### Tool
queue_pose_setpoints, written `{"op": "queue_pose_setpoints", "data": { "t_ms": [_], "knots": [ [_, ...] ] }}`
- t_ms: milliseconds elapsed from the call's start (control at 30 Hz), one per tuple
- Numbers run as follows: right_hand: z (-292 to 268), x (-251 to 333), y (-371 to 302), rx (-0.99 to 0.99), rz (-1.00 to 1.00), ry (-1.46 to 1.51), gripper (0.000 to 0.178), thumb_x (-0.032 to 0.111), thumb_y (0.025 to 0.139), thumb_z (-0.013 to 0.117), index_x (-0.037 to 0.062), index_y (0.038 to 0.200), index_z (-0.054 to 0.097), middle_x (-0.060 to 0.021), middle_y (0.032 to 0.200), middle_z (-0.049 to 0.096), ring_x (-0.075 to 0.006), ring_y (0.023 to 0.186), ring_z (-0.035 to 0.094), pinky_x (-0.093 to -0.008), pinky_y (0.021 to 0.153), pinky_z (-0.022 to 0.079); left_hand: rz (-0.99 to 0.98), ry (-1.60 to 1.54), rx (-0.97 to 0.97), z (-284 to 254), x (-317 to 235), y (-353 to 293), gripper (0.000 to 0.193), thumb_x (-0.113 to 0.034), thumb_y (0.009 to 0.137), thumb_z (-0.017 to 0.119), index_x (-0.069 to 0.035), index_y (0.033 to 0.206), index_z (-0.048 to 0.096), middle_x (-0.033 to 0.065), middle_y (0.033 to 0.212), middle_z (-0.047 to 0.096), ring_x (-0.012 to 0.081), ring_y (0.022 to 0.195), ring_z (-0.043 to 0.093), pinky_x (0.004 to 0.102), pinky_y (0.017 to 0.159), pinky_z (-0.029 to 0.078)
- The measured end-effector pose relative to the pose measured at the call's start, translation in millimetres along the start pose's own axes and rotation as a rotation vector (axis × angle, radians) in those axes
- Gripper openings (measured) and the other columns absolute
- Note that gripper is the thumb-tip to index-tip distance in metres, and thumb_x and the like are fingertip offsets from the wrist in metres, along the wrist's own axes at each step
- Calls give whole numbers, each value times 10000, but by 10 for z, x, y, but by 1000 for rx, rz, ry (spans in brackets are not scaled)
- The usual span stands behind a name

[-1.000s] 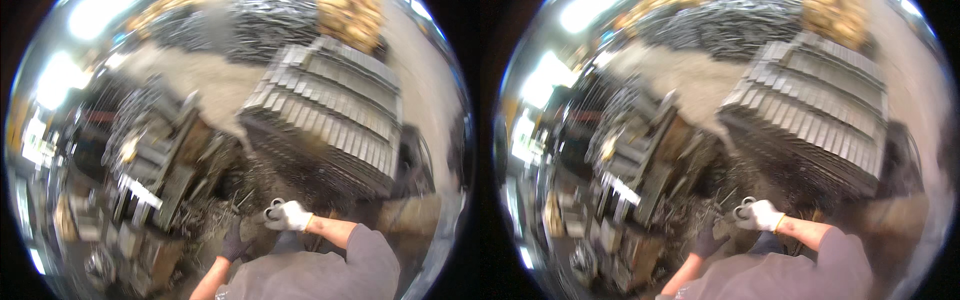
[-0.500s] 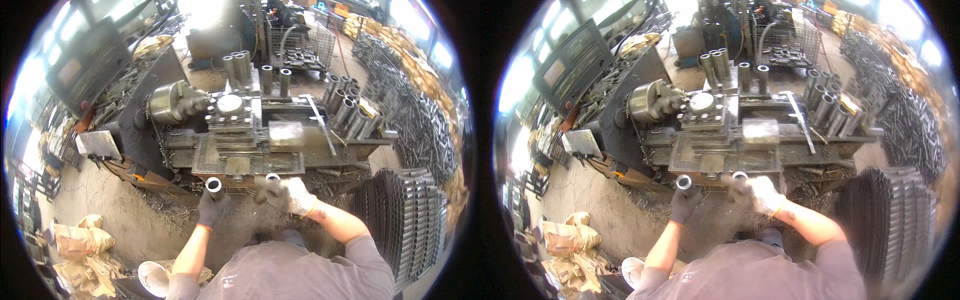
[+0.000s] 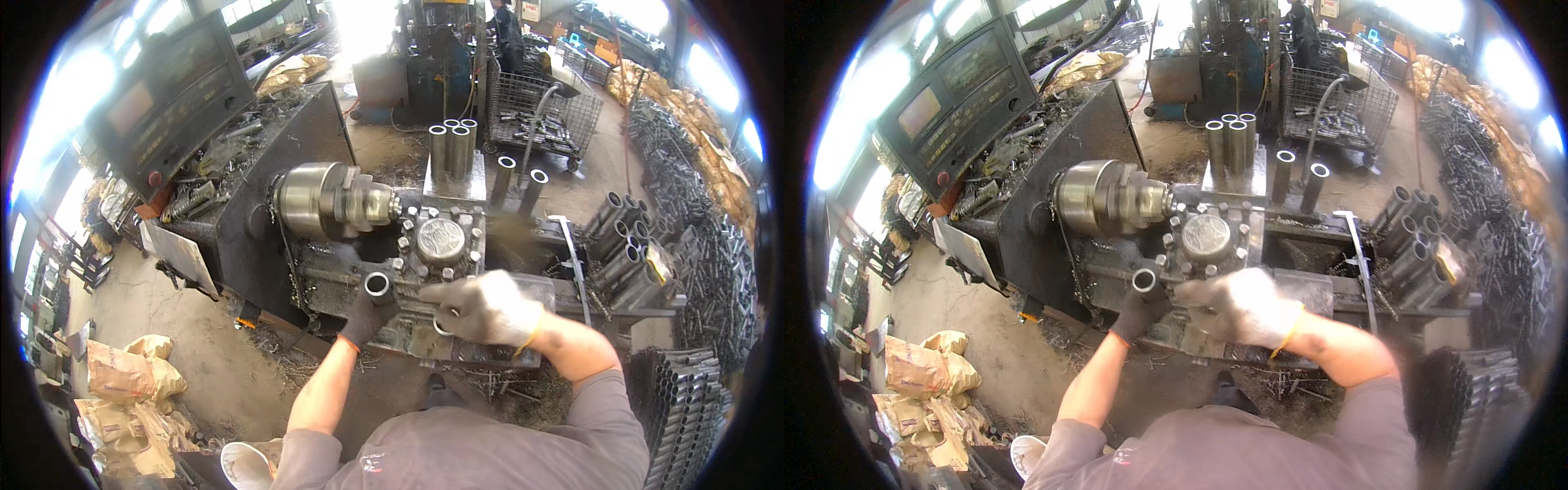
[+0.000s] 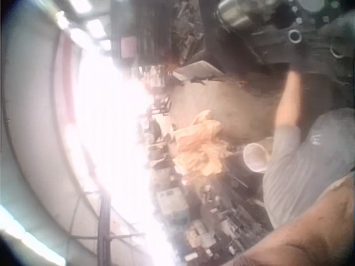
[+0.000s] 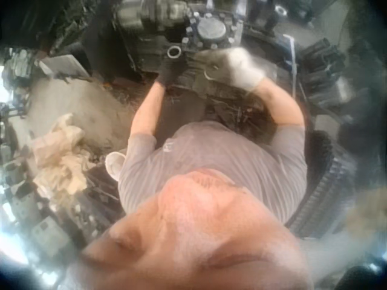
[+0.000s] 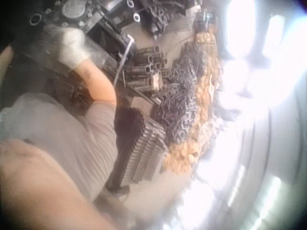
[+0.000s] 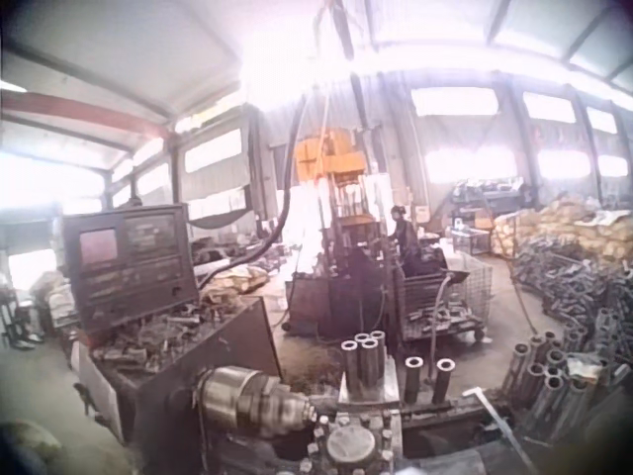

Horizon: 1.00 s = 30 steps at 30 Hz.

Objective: The person repeatedly picks up metal pipes from a stack, inserts them into a lathe chuck, operates the machine, removes the processed pipes, and places them back into the stack. The cycle continues with multiple pipes throughout the clip.

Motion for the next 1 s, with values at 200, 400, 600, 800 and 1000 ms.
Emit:
{"op": "queue_pose_setpoints", "data": {
  "t_ms": [200, 400, 600, 800, 1000],
  "knots": [
    [-243, -1095, 1305, 66, 216, -95, 415, 211, 847, 727, 85, 1242, 742, -172, 1024, 776, -275, 887, 770, -383, 811, 614, -28, 304, -14, -253, -195, -78, 410, -148, 868, 806, -40, 1234, 657, 135, 1167, 714, 255, 1082, 689, 383, 914, 559],
    [945, -2550, 2131, 752, 397, -296, 430, 424, 753, 819, 62, 983, 792, -161, 915, 774, -276, 822, 739, -425, 782, 581, 534, 826, -308, -694, -998, 446, 586, -148, 783, 795, -104, 1333, 600, 181, 1376, 582, 352, 1344, 531, 562, 1204, 345],
    [1600, -3206, 2095, 471, -547, -467, 240, 254, 845, 758, 113, 665, 684, -101, 608, 639, -368, 583, 631, -464, 558, 531, 793, 1089, -319, -234, -991, 1617, 683, -417, 837, 759, -146, 1424, 538, 183, 1436, 531, 398, 1434, 419, 613, 1253, 218],
    [1241, -3716, 1908, 848, 469, 195, 155, 247, 853, 743, 96, 862, 712, -105, 775, 700, -322, 704, 676, -440, 628, 547, 717, 1074, -361, -69, -838, 1989, 344, -268, 943, 546, -137, 1252, 622, 230, 1378, 541, 434, 1432, 401, 677, 1259, 141],
    [1188, -3507, 1799, 884, 404, 349, 255, 241, 862, 728, 79, 1058, 739, -109, 942, 762, -275, 824, 720, -416, 699, 562, 733, 1032, -330, -144, -876, 1964, 327, -229, 901, 564, -143, 1208, 636, 270, 1436, 511, 487, 1451, 367, 666, 1269, 125]
  ]
}}
Point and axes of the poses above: each hand's wrist, its own y-axis towards the middle knuckle, its own z-axis out of the palm, x = y × z, the point moved 4 cm from there along y, towards the middle knuckle
